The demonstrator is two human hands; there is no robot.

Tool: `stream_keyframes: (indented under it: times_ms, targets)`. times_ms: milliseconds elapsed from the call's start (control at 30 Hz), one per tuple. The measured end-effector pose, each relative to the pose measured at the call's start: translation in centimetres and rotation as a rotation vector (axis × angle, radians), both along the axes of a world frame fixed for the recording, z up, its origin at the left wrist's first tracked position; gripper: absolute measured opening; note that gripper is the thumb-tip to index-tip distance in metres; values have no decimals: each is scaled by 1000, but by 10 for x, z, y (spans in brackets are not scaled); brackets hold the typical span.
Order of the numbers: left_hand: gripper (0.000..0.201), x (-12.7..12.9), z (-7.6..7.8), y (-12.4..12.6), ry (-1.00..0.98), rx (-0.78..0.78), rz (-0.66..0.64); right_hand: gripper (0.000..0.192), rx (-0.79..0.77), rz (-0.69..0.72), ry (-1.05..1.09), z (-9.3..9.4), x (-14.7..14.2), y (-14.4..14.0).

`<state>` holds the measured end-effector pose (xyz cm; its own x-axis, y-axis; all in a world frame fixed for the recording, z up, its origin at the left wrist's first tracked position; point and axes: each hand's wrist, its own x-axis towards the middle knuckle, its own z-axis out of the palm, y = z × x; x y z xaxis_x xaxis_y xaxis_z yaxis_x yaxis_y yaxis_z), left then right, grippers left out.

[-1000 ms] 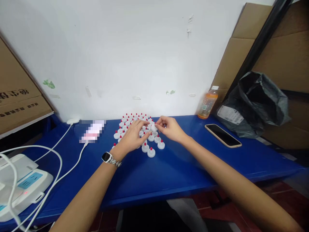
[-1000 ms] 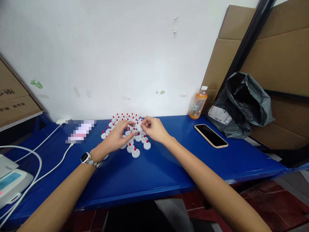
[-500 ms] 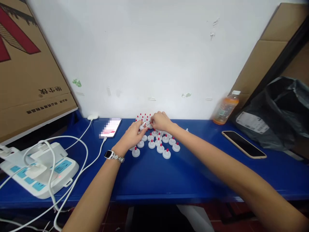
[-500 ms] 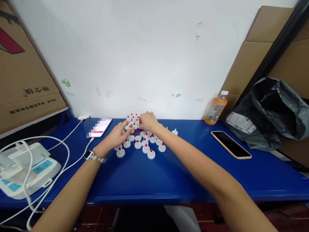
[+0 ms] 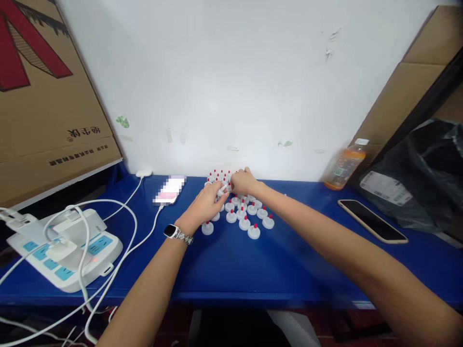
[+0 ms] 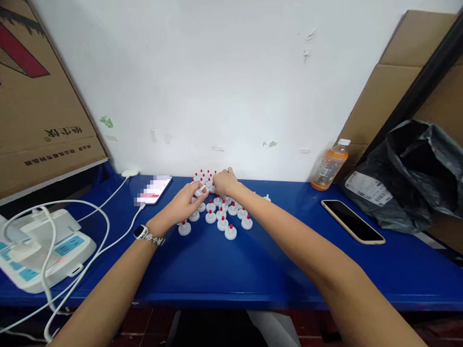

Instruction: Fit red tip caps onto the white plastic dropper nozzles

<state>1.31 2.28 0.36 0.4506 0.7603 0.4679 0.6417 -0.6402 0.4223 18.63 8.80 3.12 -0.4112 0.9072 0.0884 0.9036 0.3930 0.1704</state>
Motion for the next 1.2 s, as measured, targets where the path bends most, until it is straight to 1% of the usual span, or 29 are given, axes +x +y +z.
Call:
stream_keyframes:
  times_ms: [67,100,133,167,233,300,333,400,467,533,633,900,1067,1133,1200]
  targets:
    - [20,0,0,0,6,-3,1,17,2,5,41,2,3,-2]
    - [20,0,1,-1,10,-4,3,14,4,9,108,4,5,-4]
    - [20,0,1,-2,12,-3,2,10,3,12,219,5,7,-7]
    - [20,1,1,-3,13,0,1,8,-1,21,373,6,9,-12]
    - [21,3,2,-6,15,10,-5,8,-23,58,766,4,13,-24]
    - [21,7,3,-9,11,25,-9,14,-58,119,1157,-2,15,-39]
    - [21,9,3,-11,9,30,-14,19,-71,141,1317,-6,15,-47]
    - [23,13,2,-14,10,33,-31,26,-110,160,1540,-15,13,-60]
    - [24,16,1,-15,20,28,-46,30,-144,154,1666,-21,10,-69]
    - [26,18,-1,-14,25,24,-44,34,-160,140,1734,-23,8,-73]
    - [26,17,-4,-12,22,22,-53,38,-175,122,1779,-23,7,-77]
    - [27,17,-2,-15,44,6,-83,41,-201,168,1790,-24,8,-84]
    - [26,16,-1,-20,-1,-12,-120,40,-100,163,1750,-24,5,-87]
    - [30,17,0,-22,-27,-29,-156,40,-78,176,1736,-24,3,-87]
    - [40,17,2,-23,-42,-29,-170,40,-76,195,1724,-23,3,-87]
